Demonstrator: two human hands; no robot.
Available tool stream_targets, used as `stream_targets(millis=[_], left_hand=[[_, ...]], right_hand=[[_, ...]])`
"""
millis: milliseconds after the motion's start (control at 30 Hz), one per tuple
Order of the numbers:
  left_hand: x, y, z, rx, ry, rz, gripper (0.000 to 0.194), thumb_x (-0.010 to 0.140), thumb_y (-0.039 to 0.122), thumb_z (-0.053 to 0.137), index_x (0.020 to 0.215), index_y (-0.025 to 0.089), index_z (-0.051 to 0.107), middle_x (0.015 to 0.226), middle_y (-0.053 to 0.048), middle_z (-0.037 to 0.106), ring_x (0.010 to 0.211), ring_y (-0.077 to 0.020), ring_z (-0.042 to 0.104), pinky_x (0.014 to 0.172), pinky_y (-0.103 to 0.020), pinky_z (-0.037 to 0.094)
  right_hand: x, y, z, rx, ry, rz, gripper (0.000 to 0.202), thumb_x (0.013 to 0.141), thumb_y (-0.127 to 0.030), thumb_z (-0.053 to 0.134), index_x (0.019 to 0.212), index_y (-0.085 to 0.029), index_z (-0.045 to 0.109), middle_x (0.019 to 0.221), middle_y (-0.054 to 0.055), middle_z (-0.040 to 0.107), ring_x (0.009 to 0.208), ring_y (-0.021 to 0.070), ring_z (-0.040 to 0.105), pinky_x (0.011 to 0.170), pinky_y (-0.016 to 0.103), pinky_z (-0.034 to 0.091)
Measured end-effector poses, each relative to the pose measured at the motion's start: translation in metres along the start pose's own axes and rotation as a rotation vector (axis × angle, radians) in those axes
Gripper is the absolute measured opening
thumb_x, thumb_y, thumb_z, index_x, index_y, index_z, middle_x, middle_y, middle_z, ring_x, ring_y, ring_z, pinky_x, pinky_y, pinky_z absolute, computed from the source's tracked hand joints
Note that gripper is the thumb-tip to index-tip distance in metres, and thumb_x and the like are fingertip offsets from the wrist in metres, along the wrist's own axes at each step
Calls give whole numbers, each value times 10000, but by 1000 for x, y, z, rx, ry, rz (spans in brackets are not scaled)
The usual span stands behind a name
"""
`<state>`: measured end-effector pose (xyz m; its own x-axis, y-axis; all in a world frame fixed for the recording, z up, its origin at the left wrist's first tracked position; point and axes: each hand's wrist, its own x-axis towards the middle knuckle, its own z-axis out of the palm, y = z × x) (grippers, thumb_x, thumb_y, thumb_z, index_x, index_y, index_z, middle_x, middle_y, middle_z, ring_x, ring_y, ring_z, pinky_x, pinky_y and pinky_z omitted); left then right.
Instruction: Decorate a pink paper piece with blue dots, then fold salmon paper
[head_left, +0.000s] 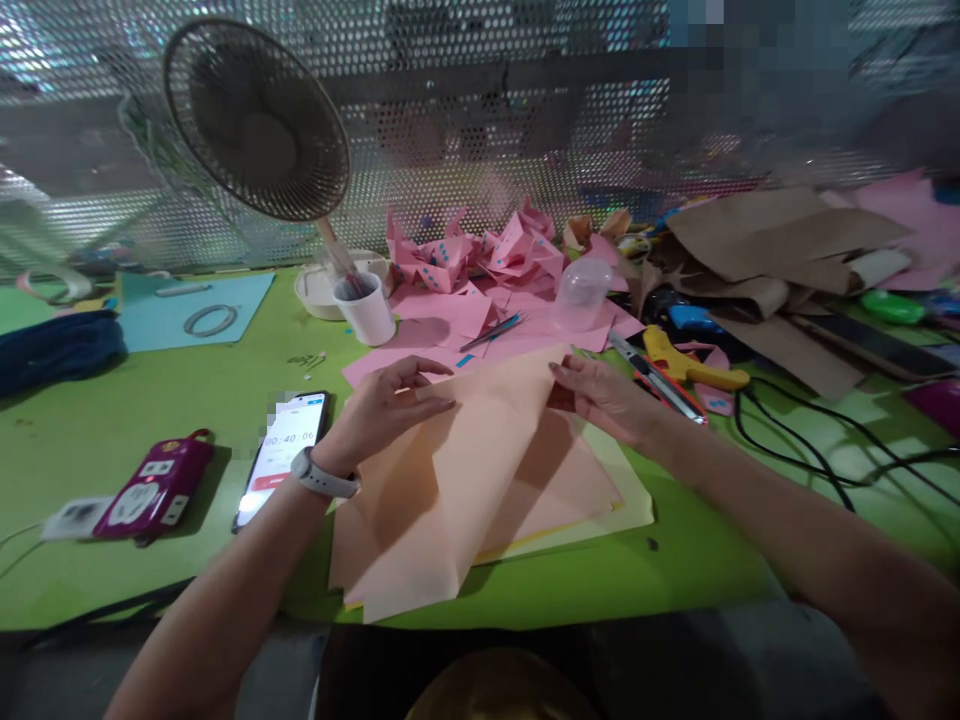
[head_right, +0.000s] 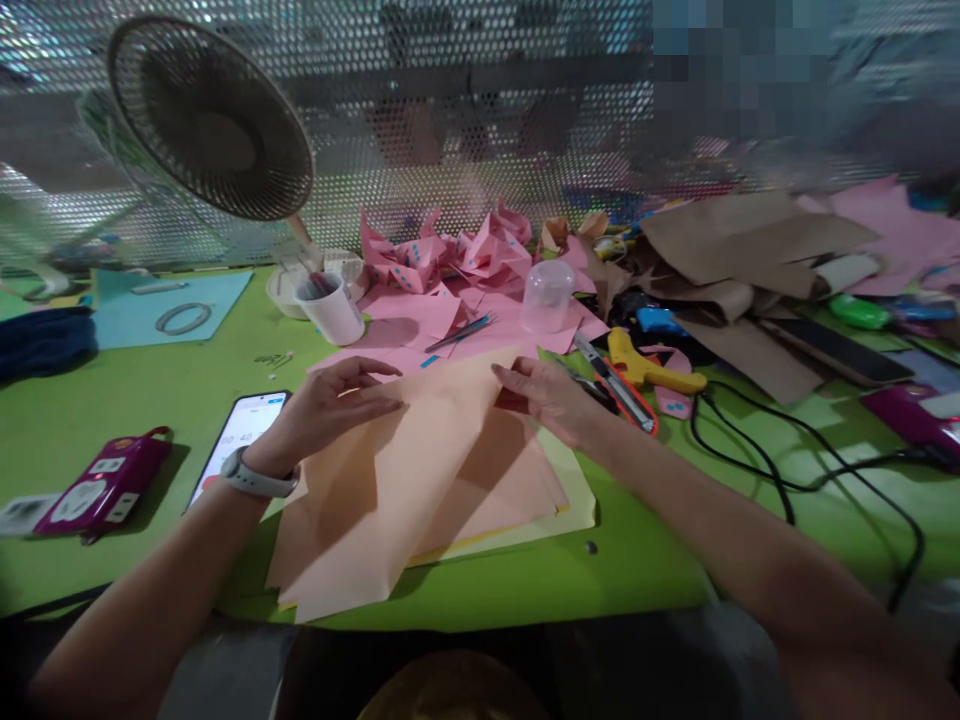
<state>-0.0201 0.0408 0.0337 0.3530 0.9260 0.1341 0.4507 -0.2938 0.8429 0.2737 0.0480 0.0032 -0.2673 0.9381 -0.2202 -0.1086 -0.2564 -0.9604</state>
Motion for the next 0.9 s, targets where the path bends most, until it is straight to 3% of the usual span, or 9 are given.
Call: stream_targets(millis=[167,400,533,667,767,900], left_hand=[[0,-1,3,24,-52,-43,504,770,519,743,1149,200,654,904,-58,703,854,-201,661,768,-331,546],[1,-2,0,46,-140,-154,505,735,536,755,1091,188,673,783,-50,718,752,-213,678,620,-303,525],[1,-3,1,48,-148,-143,481,722,537,764,1056,200,688,721,-25,697,690,-190,656,581,-275,501],[0,-2,0,59,-139,-164,520,685,537,790,1056,186,693,688,-10,668,648,-171,633,560,-253,476],[1,0,-2,73,-135,-185,533,664,531,805,1037,167,696,671,-10,650,614,-160,608,535,-241,448],[3,0,-4,66,-159,-221,526,663,520,804,1024,157,683,621,12,592,568,-139,553,501,-226,393]], right_hand=[[1,-4,3,99,60,-22,379,619,-455,855,848,-213,676,923,29,737,859,180,676,879,354,558],[-2,-6,3,148,59,-27,361,587,-356,878,868,-197,716,924,28,745,832,158,674,809,312,558],[2,-2,0,112,128,-39,397,573,-413,895,842,-193,702,883,21,736,756,137,658,688,265,557],[7,2,-2,128,169,-84,411,542,-441,911,741,-171,673,775,7,712,679,118,635,700,277,567],[7,3,-2,146,159,-110,457,512,-400,931,838,-182,696,781,-4,713,691,124,646,721,287,575],[7,4,-2,138,181,-123,568,564,-320,923,1066,-206,683,767,-22,697,723,140,666,742,300,584]])
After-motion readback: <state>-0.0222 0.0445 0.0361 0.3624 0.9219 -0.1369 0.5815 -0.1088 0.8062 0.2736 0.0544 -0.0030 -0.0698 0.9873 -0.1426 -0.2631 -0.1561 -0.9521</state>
